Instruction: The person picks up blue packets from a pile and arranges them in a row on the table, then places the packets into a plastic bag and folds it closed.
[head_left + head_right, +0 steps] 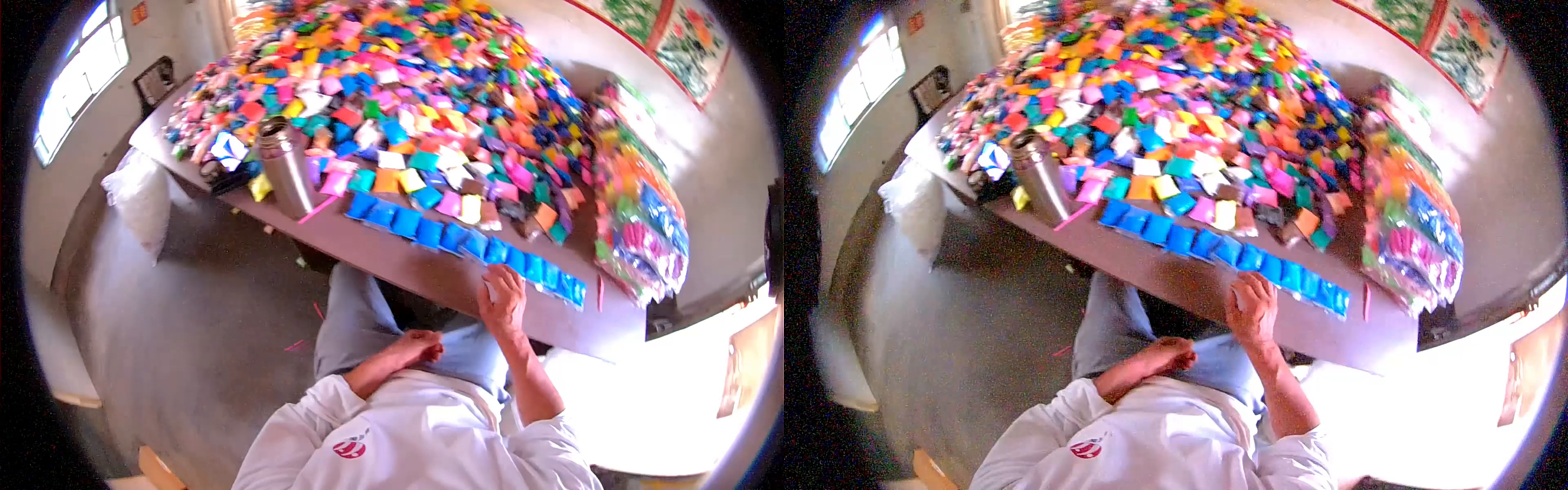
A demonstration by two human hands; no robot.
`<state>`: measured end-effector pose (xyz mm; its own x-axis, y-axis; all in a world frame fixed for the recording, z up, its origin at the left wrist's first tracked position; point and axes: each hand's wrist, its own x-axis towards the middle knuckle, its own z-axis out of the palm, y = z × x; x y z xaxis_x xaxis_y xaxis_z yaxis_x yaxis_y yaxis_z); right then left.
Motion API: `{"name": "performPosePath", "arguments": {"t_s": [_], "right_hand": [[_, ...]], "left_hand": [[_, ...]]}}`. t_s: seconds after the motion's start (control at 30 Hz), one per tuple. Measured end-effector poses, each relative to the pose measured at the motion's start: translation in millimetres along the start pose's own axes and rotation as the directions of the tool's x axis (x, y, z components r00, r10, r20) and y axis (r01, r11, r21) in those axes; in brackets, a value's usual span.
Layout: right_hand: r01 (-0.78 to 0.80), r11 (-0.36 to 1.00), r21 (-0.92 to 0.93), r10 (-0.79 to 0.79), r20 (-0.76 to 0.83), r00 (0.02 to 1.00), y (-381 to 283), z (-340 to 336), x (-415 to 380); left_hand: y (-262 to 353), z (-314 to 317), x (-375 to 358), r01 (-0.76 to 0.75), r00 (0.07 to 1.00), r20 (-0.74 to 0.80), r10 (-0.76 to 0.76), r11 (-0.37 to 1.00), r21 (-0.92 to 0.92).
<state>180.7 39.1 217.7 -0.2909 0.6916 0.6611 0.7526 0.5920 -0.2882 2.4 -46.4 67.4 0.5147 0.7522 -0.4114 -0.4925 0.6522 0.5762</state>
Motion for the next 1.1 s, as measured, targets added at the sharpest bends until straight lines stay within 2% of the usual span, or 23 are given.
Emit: {"name": "performPosePath", "arguments": {"t_s": [0.03, 0.13, 0.2, 0.23, 0.33, 0.4, 0.43, 0.5, 0.57, 0.6, 0.63, 0.7, 0.8, 0.87, 0.9, 1.0, 1.1], "right_hand": [[-0.016, 1.000, 0.023, 0.017, -0.025, 1.000, 6, -3, -10], [-0.094, 0.995, -0.020, 0.093, -0.017, 0.995, 12, -9, -40], [-0.114, 0.993, -0.043, 0.112, -0.047, 0.993, 10, -8, -48], [-0.141, 0.988, -0.063, 0.137, -0.062, 0.989, 6, -7, -47], [-0.190, 0.981, -0.034, 0.187, -0.072, 0.980, 3, -12, -43], [-0.203, 0.978, 0.038, 0.203, -0.015, 0.979, 5, -14, -43], [-0.223, 0.975, 0.017, 0.224, -0.029, 0.974, 7, -15, -44], [-0.219, 0.971, 0.095, 0.226, -0.068, 0.972, 12, -19, -49], [-0.237, 0.970, 0.052, 0.242, -0.106, 0.965, 21, -30, -52], [-0.254, 0.967, 0.002, 0.250, -0.189, 0.950, 25, -37, -53], [-0.269, 0.962, -0.045, 0.248, -0.269, 0.931, 30, -42, -54], [-0.313, 0.946, -0.085, 0.274, -0.302, 0.913, 45, -59, -60], [-0.405, 0.902, -0.148, 0.325, -0.386, 0.864, 75, -82, -70], [-0.450, 0.848, -0.281, 0.359, -0.321, 0.876, 93, -95, -75], [-0.451, 0.848, -0.277, 0.361, -0.321, 0.876, 98, -99, -74], [-0.402, 0.834, -0.378, 0.390, -0.112, 0.914, 113, -107, -72], [-0.380, 0.837, -0.393, 0.406, -0.019, 0.914, 121, -104, -67]], "left_hand": [[2, 3, -1, 0.036, 0.998, -0.042, -0.036, 0.999, 0.004], [4, 2, -2, 0.060, 0.998, 0.003, -0.060, 0.998, 0.016], [7, 4, -4, 0.049, 0.997, -0.058, -0.046, 0.997, 0.059], [8, 6, -6, 0.074, 0.997, -0.040, -0.071, 0.994, 0.077], [9, 11, -7, 0.060, 0.981, -0.190, -0.042, 0.994, 0.091], [13, 15, -11, 0.078, 0.980, -0.189, -0.058, 0.992, 0.098], [14, 16, -11, 0.073, 0.977, -0.208, -0.054, 0.994, 0.087], [10, 4, -6, 0.110, 0.977, -0.193, -0.095, 0.992, 0.069], [7, -2, 2, 0.151, 0.970, -0.201, -0.140, 0.988, 0.042], [12, 7, -5, 0.133, 0.966, -0.235, -0.106, 0.986, 0.103], [10, 6, -3, 0.145, 0.967, -0.224, -0.118, 0.983, 0.111], [9, 2, -3, 0.083, 0.988, -0.140, -0.068, 0.991, 0.109], [15, 15, -8, 0.084, 0.988, -0.140, -0.061, 0.982, 0.166], [17, 18, -9, 0.086, 0.989, -0.137, -0.061, 0.979, 0.186], [17, 17, -9, 0.083, 0.990, -0.129, -0.058, 0.976, 0.200], [16, 16, -7, 0.083, 0.991, -0.119, -0.055, 0.967, 0.242], [15, 14, -5, 0.084, 0.992, -0.115, -0.055, 0.961, 0.265]]}}
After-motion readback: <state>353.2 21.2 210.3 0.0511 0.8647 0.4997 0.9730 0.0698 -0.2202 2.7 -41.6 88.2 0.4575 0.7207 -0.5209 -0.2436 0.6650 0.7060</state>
